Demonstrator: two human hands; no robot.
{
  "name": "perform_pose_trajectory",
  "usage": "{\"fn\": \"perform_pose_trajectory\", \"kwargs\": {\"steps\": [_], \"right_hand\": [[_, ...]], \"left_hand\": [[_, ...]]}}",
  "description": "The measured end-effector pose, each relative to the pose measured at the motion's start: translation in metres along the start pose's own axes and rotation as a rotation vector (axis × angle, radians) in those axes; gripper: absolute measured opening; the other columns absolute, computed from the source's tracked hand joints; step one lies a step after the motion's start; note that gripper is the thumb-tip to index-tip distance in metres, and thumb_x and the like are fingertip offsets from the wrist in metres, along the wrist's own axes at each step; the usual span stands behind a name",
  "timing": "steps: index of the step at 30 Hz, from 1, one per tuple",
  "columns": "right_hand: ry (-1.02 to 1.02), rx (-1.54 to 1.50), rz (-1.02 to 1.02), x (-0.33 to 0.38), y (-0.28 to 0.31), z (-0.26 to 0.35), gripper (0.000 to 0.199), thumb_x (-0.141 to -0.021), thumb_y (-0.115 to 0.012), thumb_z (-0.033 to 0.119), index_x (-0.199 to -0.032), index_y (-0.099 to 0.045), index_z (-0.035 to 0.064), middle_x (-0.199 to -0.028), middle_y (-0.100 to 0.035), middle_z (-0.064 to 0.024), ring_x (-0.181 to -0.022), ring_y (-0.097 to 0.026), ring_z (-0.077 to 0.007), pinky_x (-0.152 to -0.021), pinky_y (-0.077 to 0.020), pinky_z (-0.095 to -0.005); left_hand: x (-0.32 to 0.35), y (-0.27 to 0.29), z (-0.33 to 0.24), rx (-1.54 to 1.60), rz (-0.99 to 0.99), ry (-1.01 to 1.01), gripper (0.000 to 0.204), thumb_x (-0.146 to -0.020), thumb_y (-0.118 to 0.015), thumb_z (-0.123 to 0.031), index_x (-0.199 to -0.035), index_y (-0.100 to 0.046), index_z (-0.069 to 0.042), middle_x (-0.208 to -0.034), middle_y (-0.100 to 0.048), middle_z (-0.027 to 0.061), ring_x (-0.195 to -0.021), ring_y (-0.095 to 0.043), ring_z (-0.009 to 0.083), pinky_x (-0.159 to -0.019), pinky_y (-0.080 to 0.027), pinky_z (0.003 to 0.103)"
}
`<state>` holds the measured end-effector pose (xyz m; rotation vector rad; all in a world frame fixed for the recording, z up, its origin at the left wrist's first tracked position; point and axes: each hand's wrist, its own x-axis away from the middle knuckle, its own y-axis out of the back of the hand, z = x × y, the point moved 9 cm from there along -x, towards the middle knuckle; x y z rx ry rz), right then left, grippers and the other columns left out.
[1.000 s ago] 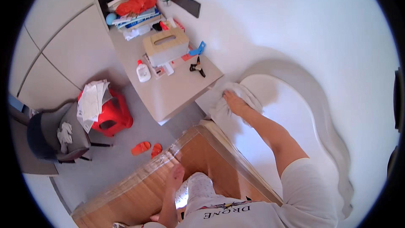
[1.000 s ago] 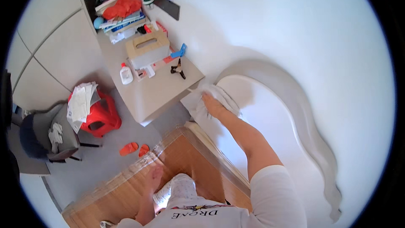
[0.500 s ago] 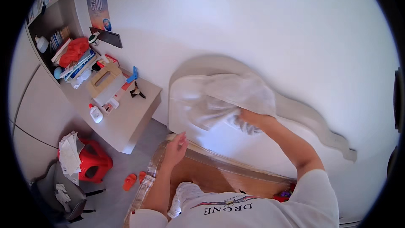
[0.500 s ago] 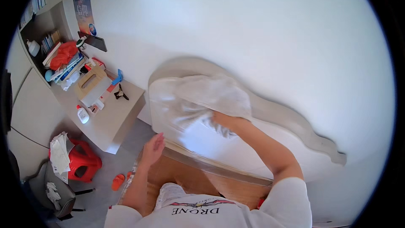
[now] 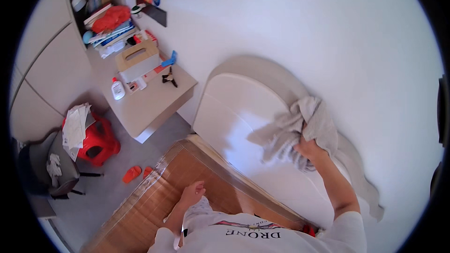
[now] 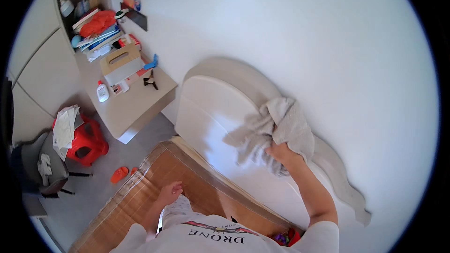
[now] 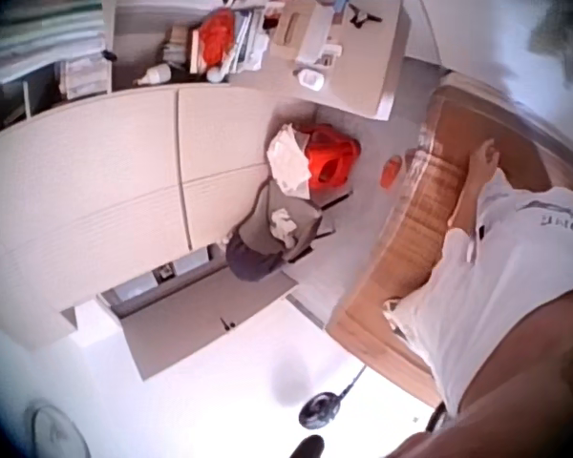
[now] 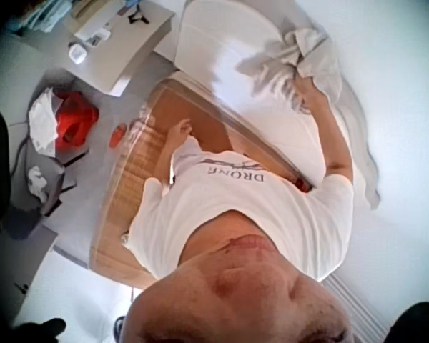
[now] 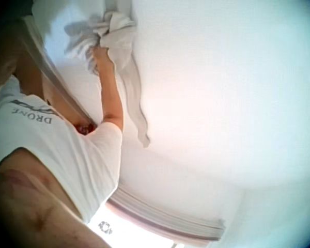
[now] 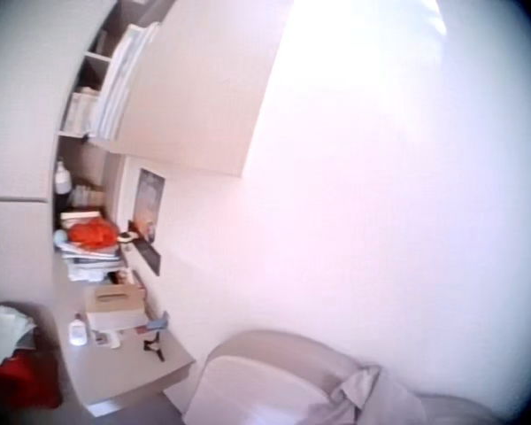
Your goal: The person washes a cloth in a sink, then walks into a bedroom and wipes a headboard with the cloth. The person removes a pillow and blanket from the bed and continues wiping the headboard.
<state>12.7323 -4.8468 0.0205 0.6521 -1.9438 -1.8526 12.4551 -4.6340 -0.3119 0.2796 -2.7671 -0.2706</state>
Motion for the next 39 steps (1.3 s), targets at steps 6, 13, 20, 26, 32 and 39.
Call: {"fn": "perform_pose_trajectory", "kwargs": {"steps": [6,13,20,26,32,39], "right_hand": [[0.331,0.106,-0.199,-0.125,0.011,0.114,0.078,-0.071,-0.066,0.025,-0.134,-0.031,-0.0027,-0.138,-0.031,-0.0245,-0.131,-0.025,-0.0394,-0.111,-0.0156,-0.043],[0.331,0.273,-0.022,-0.215,-0.031,0.221,0.059,-0.074,-0.06,0.024,-0.12,-0.043,-0.0097,-0.121,-0.045,-0.0315,-0.119,-0.041,-0.0398,-0.103,-0.0301,-0.0431],[0.528,0.39,0.22,-0.241,-0.183,0.28,0.038,-0.076,-0.058,0.018,-0.111,-0.056,0.0033,-0.112,-0.058,-0.0181,-0.108,-0.053,-0.0336,-0.094,-0.0399,-0.0427],[0.702,0.431,0.219,-0.183,-0.317,0.28,0.039,-0.077,-0.059,0.02,-0.113,-0.057,0.0062,-0.115,-0.057,-0.0162,-0.11,-0.052,-0.0326,-0.095,-0.039,-0.042],[0.616,0.363,0.225,-0.179,-0.298,0.254,0.041,-0.077,-0.059,0.022,-0.114,-0.056,0.0069,-0.116,-0.056,-0.0158,-0.111,-0.051,-0.0327,-0.096,-0.0381,-0.0418],[0.493,0.312,0.233,-0.174,-0.327,0.224,0.042,-0.078,-0.059,0.024,-0.116,-0.055,0.0077,-0.118,-0.055,-0.0153,-0.112,-0.05,-0.0329,-0.098,-0.037,-0.0416]], "left_hand": [[-0.003,0.031,0.04,0.102,-0.188,0.045,0.037,-0.082,-0.062,-0.015,-0.116,-0.055,-0.003,-0.097,-0.066,0.0168,-0.084,-0.066,0.0231,-0.075,-0.052,0.032],[-0.027,0.076,0.055,0.261,-0.351,0.054,0.034,-0.084,-0.061,-0.012,-0.116,-0.055,-0.002,-0.096,-0.066,0.0149,-0.084,-0.065,0.0195,-0.075,-0.052,0.029],[0.019,0.114,0.118,0.37,-0.48,0.224,0.032,-0.085,-0.059,-0.009,-0.117,-0.055,-0.003,-0.095,-0.065,0.0132,-0.085,-0.064,0.0173,-0.074,-0.052,0.029],[0.065,0.128,0.176,0.333,-0.568,0.339,0.031,-0.085,-0.06,-0.01,-0.115,-0.057,-0.004,-0.093,-0.065,0.0115,-0.085,-0.063,0.0164,-0.073,-0.052,0.029],[0.026,0.122,0.181,0.247,-0.46,0.346,0.034,-0.084,-0.062,-0.013,-0.116,-0.056,-0.004,-0.095,-0.065,0.0121,-0.087,-0.063,0.0168,-0.075,-0.051,0.028],[-0.083,0.088,0.095,0.393,-0.174,0.231,0.035,-0.087,-0.059,-0.012,-0.121,-0.053,-0.006,-0.105,-0.062,0.0115,-0.094,-0.06,0.0159,-0.081,-0.048,0.027]]}}
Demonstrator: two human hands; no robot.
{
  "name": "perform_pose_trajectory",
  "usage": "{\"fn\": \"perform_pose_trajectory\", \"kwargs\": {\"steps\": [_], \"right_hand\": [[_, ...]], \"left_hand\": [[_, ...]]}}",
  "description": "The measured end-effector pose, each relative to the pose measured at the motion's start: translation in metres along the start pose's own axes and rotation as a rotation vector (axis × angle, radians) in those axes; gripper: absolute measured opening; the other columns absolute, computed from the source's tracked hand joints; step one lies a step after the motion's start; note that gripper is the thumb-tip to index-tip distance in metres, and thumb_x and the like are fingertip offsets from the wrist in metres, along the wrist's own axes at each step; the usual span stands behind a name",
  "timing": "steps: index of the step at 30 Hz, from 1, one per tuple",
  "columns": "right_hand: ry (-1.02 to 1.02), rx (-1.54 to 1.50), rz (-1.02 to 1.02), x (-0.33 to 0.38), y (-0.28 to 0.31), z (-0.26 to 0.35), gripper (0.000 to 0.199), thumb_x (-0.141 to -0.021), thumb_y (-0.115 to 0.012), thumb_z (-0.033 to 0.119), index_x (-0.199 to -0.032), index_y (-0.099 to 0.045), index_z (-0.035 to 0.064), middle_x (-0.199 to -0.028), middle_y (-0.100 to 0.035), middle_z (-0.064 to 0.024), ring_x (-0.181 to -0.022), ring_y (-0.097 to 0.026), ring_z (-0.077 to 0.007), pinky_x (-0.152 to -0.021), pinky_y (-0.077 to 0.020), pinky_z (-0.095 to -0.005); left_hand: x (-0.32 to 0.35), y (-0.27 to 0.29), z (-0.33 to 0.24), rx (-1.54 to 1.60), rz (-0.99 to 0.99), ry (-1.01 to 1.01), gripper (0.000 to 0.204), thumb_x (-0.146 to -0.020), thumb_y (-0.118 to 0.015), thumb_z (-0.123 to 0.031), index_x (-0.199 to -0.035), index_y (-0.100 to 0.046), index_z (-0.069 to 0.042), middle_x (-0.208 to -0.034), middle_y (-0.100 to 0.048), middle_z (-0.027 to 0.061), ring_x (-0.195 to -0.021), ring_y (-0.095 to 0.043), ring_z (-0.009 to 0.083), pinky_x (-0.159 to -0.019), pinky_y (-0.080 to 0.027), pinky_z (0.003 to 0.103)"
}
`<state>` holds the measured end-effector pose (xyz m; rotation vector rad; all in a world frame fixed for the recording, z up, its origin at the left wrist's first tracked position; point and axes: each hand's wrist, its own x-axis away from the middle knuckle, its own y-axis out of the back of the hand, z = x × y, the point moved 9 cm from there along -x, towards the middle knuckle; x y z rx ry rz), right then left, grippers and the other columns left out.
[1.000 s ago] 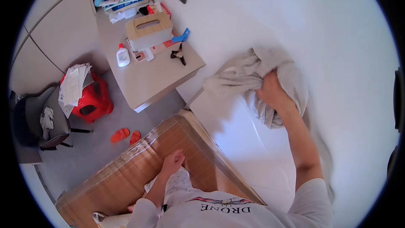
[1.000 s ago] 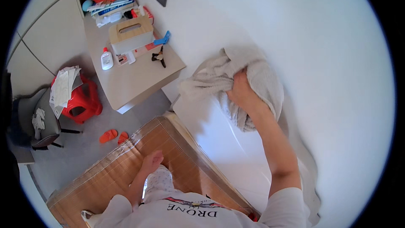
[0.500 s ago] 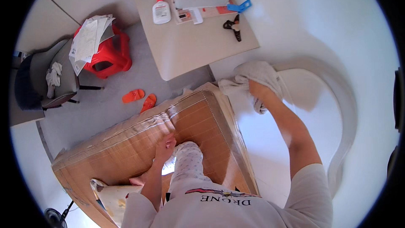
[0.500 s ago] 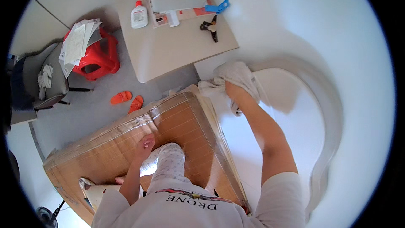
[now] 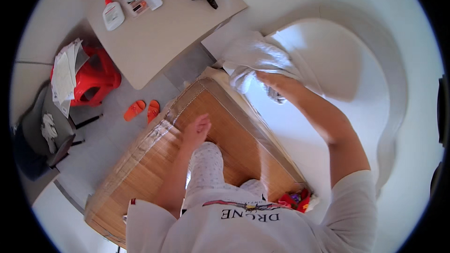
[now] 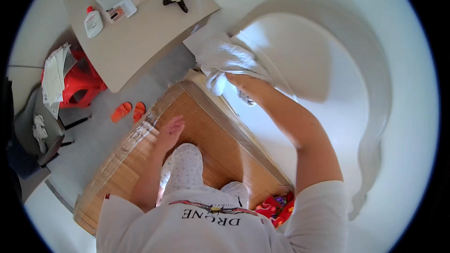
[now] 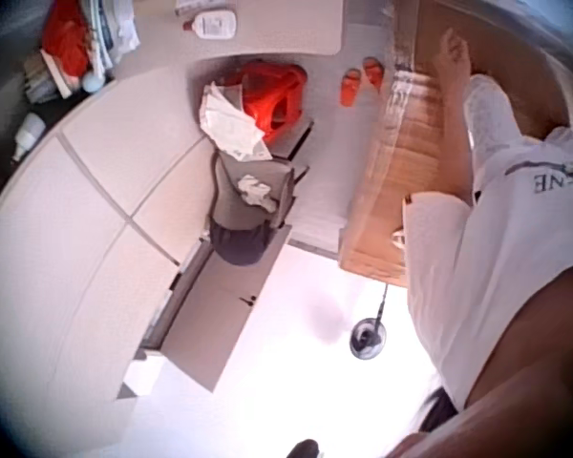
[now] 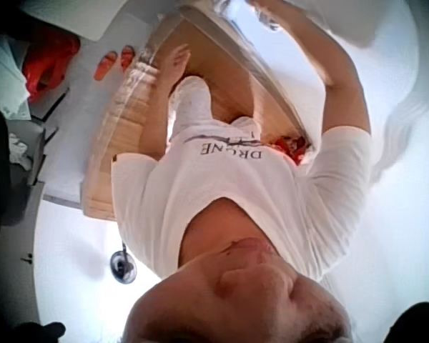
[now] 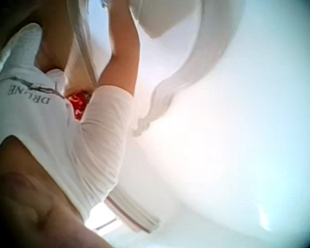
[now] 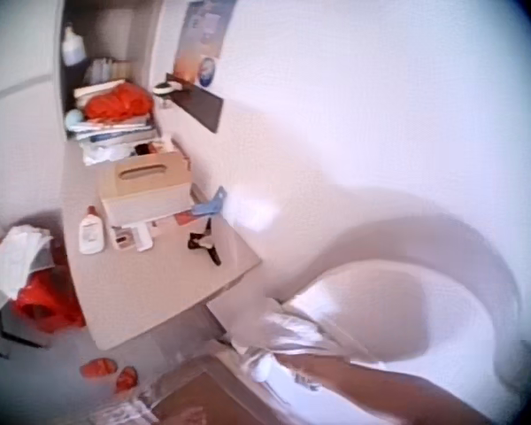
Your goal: The person washes a cloth in a sink, then walks into a bedroom and wipes a headboard with the cloth. The person removes a pillow and blanket from the bed and continues wiping the headboard.
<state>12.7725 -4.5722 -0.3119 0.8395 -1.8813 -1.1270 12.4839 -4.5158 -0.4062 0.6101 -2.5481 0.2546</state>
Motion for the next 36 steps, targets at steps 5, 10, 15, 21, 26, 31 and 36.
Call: {"fn": "perform_pose_trajectory", "kwargs": {"steps": [5,10,15,21,26,31,36], "right_hand": [[-0.04,-0.065,0.025,0.038,-0.125,0.038,0.044,-0.078,-0.06,0.026,-0.118,-0.055,0.0083,-0.12,-0.055,-0.0149,-0.113,-0.049,-0.0331,-0.098,-0.0362,-0.0415],[-0.142,-0.148,0.014,0.125,-0.222,0.055,0.045,-0.078,-0.06,0.028,-0.119,-0.054,0.0089,-0.121,-0.054,-0.0146,-0.113,-0.048,-0.0332,-0.099,-0.0354,-0.0413],[-0.417,-0.183,-0.057,0.3,-0.262,-0.011,0.047,-0.079,-0.06,0.029,-0.121,-0.054,0.0095,-0.122,-0.054,-0.0142,-0.114,-0.047,-0.0334,-0.1,-0.0346,-0.0412],[-0.908,-0.021,-0.428,0.567,-0.211,-0.156,0.048,-0.079,-0.06,0.031,-0.122,-0.053,0.0102,-0.124,-0.053,-0.0138,-0.115,-0.046,-0.0336,-0.101,-0.0337,-0.041],[-1.395,0.335,-0.756,0.61,-0.096,-0.169,0.047,-0.082,-0.048,0.024,-0.125,-0.049,0.0055,-0.128,-0.048,-0.0178,-0.118,-0.044,-0.0329,-0.1,-0.0332,-0.0431],[-1.025,-0.654,-0.485,0.387,0.002,-0.124,0.053,-0.076,-0.046,0.021,-0.129,-0.049,0.0174,-0.108,-0.06,-0.0232,-0.102,-0.057,-0.0376,-0.09,-0.0428,-0.05],[-0.409,-0.611,-0.973,0.294,0.103,-0.078,0.048,-0.088,-0.045,0.02,-0.135,-0.039,0.0124,-0.135,-0.041,-0.0149,-0.125,-0.037,-0.0293,-0.107,-0.0285,-0.0367]], "left_hand": [[0.004,-0.041,0.002,-0.005,0.117,-0.003,0.037,-0.087,-0.059,-0.009,-0.123,-0.051,-0.006,-0.107,-0.062,0.0114,-0.096,-0.06,0.016,-0.081,-0.049,0.027],[0.032,-0.011,0.117,-0.172,0.142,-0.041,0.035,-0.087,-0.059,-0.009,-0.121,-0.052,-0.004,-0.105,-0.062,0.0113,-0.096,-0.06,0.017,-0.081,-0.049,0.027],[0.057,0.004,0.179,-0.26,0.185,0.029,0.035,-0.086,-0.06,-0.01,-0.119,-0.053,-0.001,-0.1,-0.062,0.0099,-0.09,-0.06,0.0141,-0.078,-0.049,0.026],[0.076,-0.037,0.161,-0.182,0.359,-0.139,0.032,-0.087,-0.06,-0.012,-0.117,-0.055,-0.002,-0.095,-0.062,0.005,-0.084,-0.058,0.0099,-0.075,-0.048,0.023],[0.09,-0.044,0.146,-0.207,0.382,-0.275,0.032,-0.086,-0.061,-0.011,-0.116,-0.055,-0.002,-0.094,-0.062,0.004,-0.082,-0.058,0.01,-0.076,-0.048,0.024],[0.113,-0.007,0.16,-0.072,0.297,-0.016,0.039,-0.084,-0.063,-0.014,-0.119,-0.053,-0.003,-0.095,-0.063,0.0067,-0.085,-0.059,0.0159,-0.075,-0.047,0.027],[0.121,-0.042,0.13,-0.062,0.313,-0.009,0.038,-0.082,-0.063,-0.012,-0.117,-0.054,-0.003,-0.096,-0.063,0.0081,-0.087,-0.059,0.0161,-0.074,-0.045,0.026]]}}
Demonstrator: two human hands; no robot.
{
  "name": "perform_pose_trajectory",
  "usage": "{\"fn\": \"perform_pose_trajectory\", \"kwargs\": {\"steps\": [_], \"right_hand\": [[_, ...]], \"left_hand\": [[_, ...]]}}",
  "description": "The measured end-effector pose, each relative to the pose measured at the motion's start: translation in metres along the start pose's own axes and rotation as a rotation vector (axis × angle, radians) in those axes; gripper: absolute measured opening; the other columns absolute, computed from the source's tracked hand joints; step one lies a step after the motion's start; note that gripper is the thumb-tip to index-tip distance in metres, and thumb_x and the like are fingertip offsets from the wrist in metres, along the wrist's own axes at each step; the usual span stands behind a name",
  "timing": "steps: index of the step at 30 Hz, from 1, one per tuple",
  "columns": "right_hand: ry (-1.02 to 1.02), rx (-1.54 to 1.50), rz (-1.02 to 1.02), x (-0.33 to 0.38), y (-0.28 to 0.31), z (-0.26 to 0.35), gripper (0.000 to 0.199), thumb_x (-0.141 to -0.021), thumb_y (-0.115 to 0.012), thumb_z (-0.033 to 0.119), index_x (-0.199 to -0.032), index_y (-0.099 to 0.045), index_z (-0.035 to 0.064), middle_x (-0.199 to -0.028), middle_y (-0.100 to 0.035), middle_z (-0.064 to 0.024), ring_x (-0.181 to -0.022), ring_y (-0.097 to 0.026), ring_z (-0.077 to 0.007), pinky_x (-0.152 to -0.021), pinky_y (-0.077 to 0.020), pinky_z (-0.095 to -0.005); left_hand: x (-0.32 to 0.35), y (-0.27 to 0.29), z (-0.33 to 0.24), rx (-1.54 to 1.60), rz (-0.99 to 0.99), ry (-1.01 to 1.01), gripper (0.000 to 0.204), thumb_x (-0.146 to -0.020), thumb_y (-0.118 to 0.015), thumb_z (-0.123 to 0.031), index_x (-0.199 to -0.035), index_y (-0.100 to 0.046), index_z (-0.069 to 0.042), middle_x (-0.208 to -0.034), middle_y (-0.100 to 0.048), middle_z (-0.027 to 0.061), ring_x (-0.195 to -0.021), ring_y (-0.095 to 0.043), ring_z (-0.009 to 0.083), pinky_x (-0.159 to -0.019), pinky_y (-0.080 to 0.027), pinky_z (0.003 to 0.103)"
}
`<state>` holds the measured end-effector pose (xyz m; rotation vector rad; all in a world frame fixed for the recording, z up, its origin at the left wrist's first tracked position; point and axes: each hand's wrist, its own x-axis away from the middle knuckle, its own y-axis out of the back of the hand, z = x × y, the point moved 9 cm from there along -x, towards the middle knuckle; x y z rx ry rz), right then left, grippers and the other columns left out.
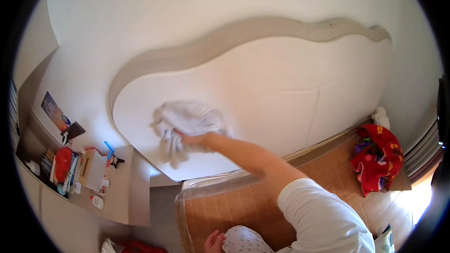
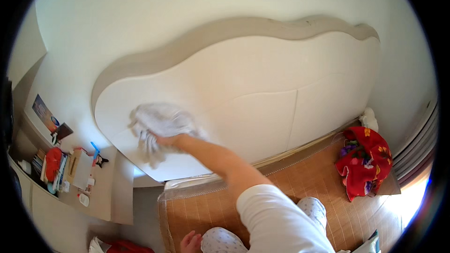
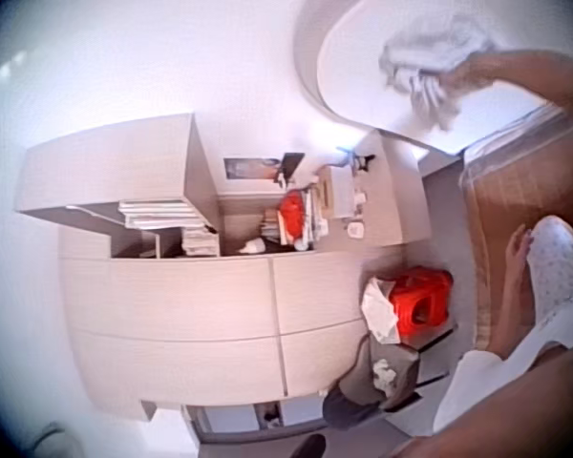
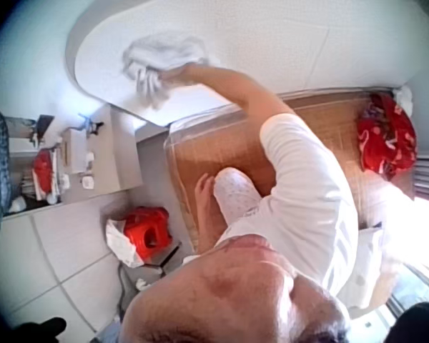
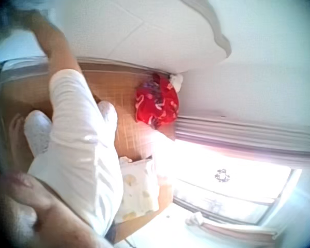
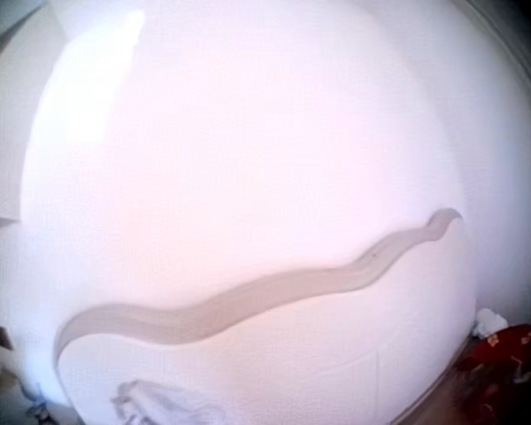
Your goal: The person washes a cloth in a sink, then walks into a bedroom and wipes a headboard with the cloth. The person removes a pillow and blanket from the bed and continues wiping the headboard.
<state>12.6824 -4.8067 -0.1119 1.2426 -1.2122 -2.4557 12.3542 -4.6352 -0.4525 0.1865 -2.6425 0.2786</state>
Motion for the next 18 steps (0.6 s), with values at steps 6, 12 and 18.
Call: {"fn": "perform_pose_trajectory", "kwargs": {"steps": [6,12,18], "right_hand": [[0.071,-0.17,-0.317,-0.006,0.072,-0.012,0.061,-0.074,-0.064,0.023,-0.129,-0.044,0.0104,-0.13,-0.047,-0.0146,-0.118,-0.045,-0.0312,-0.101,-0.0346,-0.0375],[-0.316,-0.277,-0.179,0.1,0.181,-0.109,0.055,-0.08,-0.059,0.037,-0.127,-0.05,0.011,-0.125,-0.052,-0.0114,-0.12,-0.043,-0.0282,-0.101,-0.0329,-0.0383],[-0.37,0.112,-0.597,0.206,0.295,-0.225,0.065,-0.073,-0.065,0.034,-0.127,-0.046,0.0037,-0.123,-0.053,-0.0166,-0.117,-0.047,-0.0295,-0.101,-0.0348,-0.0362]], "left_hand": [[-0.058,-0.118,-0.044,0.136,0.413,0.09,0.044,-0.089,-0.054,-0.021,-0.129,-0.044,-0.005,-0.118,-0.057,0.0158,-0.104,-0.058,0.0257,-0.087,-0.045,0.033],[-0.079,-0.17,-0.049,-0.24,0.386,-0.045,0.043,-0.093,-0.047,-0.027,-0.133,-0.041,-0.012,-0.129,-0.05,0.0152,-0.109,-0.056,0.0293,-0.091,-0.042,0.04],[-0.089,-0.174,0.026,-0.262,0.458,0.013,0.047,-0.092,-0.05,-0.03,-0.134,-0.04,-0.011,-0.126,-0.053,0.0125,-0.106,-0.057,0.0249,-0.088,-0.043,0.037]]}}
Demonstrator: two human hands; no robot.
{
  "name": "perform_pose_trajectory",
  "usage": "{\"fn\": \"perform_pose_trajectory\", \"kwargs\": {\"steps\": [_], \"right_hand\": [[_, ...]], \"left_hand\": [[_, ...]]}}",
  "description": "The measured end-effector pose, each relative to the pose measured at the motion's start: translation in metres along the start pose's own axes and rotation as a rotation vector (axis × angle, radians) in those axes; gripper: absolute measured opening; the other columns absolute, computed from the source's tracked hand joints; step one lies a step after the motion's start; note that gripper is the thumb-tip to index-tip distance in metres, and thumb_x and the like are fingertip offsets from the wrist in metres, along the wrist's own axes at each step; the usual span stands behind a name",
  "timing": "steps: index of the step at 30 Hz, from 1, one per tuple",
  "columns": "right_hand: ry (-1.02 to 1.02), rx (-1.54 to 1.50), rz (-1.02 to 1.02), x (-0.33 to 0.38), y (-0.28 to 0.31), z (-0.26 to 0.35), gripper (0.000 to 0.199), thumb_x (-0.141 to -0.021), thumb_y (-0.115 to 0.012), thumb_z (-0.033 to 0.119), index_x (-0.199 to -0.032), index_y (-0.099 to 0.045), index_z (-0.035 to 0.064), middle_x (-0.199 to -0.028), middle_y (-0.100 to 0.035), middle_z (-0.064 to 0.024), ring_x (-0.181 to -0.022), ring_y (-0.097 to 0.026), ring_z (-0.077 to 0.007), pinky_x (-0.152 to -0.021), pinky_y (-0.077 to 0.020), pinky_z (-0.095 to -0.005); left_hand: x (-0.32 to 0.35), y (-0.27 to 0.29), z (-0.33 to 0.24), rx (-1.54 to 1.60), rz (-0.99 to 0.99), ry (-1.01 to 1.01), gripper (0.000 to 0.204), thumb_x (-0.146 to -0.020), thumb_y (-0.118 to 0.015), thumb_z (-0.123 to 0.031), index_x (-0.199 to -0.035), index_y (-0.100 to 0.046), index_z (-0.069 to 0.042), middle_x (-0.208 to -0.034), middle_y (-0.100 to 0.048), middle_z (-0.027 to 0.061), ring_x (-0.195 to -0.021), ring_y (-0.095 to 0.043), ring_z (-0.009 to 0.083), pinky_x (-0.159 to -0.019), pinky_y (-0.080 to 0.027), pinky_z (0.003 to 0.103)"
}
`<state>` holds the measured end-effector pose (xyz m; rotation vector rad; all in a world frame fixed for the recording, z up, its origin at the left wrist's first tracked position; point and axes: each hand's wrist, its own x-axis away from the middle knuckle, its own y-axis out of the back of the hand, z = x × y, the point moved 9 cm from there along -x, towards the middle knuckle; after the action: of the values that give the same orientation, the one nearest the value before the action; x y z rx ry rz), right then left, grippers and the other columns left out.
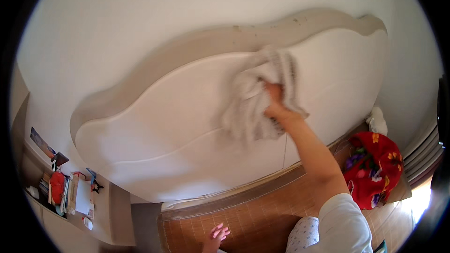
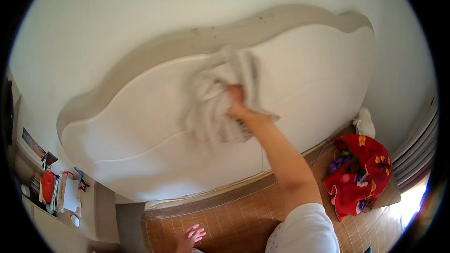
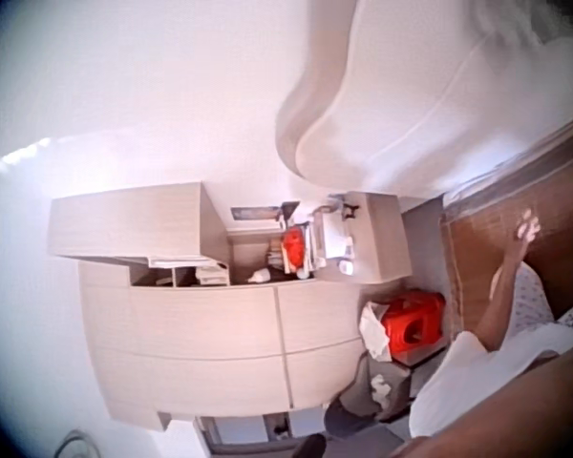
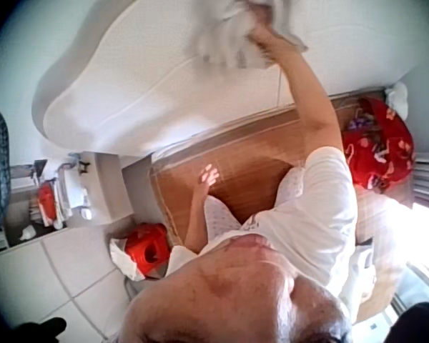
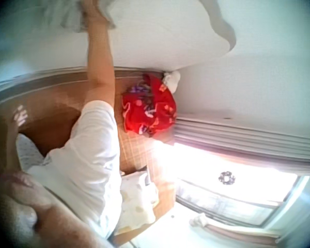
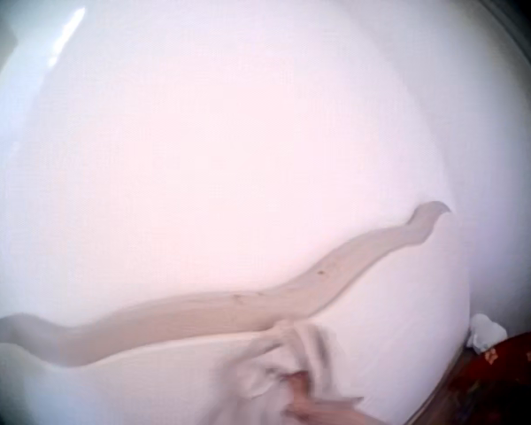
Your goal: The person washes a cloth in a sink, then walks into a bedroom and wipes a headboard with the cloth. The person removes a pillow and blanket from the bed and continues wiping the headboard.
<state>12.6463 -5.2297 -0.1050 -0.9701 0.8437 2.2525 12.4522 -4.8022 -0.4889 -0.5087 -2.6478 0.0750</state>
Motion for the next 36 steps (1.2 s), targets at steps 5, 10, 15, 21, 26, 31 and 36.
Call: {"fn": "perform_pose_trajectory", "kwargs": {"steps": [5,10,15,21,26,31,36], "right_hand": [[-0.188,0.287,-0.484,0.002,0.134,-0.069,0.063,-0.081,-0.058,0.028,-0.133,-0.036,-0.0004,-0.136,-0.039,-0.0185,-0.126,-0.037,-0.0317,-0.106,-0.0277,-0.0362],[0.015,0.445,-0.525,0.019,0.063,-0.057,0.06,-0.084,-0.054,0.029,-0.132,-0.035,-0.0012,-0.137,-0.033,-0.022,-0.125,-0.032,-0.0372,-0.108,-0.0193,-0.0425],[0.07,0.187,0.104,0.001,-0.107,0.09,0.057,-0.078,-0.053,0.023,-0.129,-0.043,0.0008,-0.137,-0.038,-0.0172,-0.129,-0.028,-0.0368,-0.109,-0.015,-0.0439],[0.009,-0.169,0.258,-0.009,-0.076,0.09,0.062,-0.072,-0.059,0.03,-0.127,-0.046,0.004,-0.134,-0.042,-0.0159,-0.125,-0.034,-0.0362,-0.106,-0.0229,-0.0442],[-0.211,-0.07,0.151,-0.01,-0.002,0.041,0.065,-0.068,-0.063,0.035,-0.125,-0.049,0.0063,-0.131,-0.045,-0.0151,-0.121,-0.04,-0.0357,-0.103,-0.0298,-0.0444],[0.148,0.679,0.026,-0.004,-0.059,0.131,0.056,-0.075,-0.057,0.04,-0.123,-0.053,0.0103,-0.126,-0.049,-0.0197,-0.121,-0.04,-0.0375,-0.104,-0.0263,-0.0482],[0.048,0.243,0.066,0.011,-0.06,0.092,0.06,-0.071,-0.063,0.039,-0.122,-0.052,0.0107,-0.128,-0.048,-0.0129,-0.125,-0.034,-0.0351,-0.106,-0.0249,-0.0433]], "left_hand": [[0.019,0.004,0.017,0.047,0.003,0.06,0.046,-0.091,-0.054,-0.026,-0.132,-0.043,-0.008,-0.118,-0.058,0.0116,-0.099,-0.06,0.0209,-0.079,-0.046,0.031],[0.03,0.034,0.036,0.056,-0.042,0.062,0.046,-0.09,-0.054,-0.029,-0.131,-0.044,-0.009,-0.115,-0.059,0.0128,-0.097,-0.061,0.0203,-0.072,-0.047,0.027],[0.005,0.019,-0.013,0.021,-0.086,0.088,0.036,-0.085,-0.061,-0.007,-0.119,-0.051,0.0,-0.104,-0.063,0.0118,-0.097,-0.061,0.02,-0.081,-0.05,0.029],[-0.016,0.013,-0.278,-0.678,-0.169,-0.524,0.035,-0.086,-0.06,-0.011,-0.119,-0.053,-0.003,-0.106,-0.061,0.0046,-0.096,-0.057,0.015,-0.08,-0.048,0.026],[0.041,-0.005,-0.451,-1.198,-0.596,-1.084,0.063,-0.076,-0.067,-0.01,-0.132,-0.04,-0.002,-0.135,-0.037,0.0213,-0.124,-0.039,0.0331,-0.1,-0.036,0.037],[0.032,-0.02,-0.544,-1.555,-0.771,-1.081,0.099,-0.066,-0.077,-0.017,-0.143,-0.015,-0.004,-0.147,-0.015,0.0222,-0.135,-0.018,0.0375,-0.107,-0.021,0.048],[0.012,-0.017,-0.568,-1.748,-0.896,-0.892,0.111,-0.06,-0.081,-0.025,-0.144,-0.011,-0.006,-0.148,-0.015,0.0205,-0.137,-0.013,0.0371,-0.106,-0.018,0.055]]}}
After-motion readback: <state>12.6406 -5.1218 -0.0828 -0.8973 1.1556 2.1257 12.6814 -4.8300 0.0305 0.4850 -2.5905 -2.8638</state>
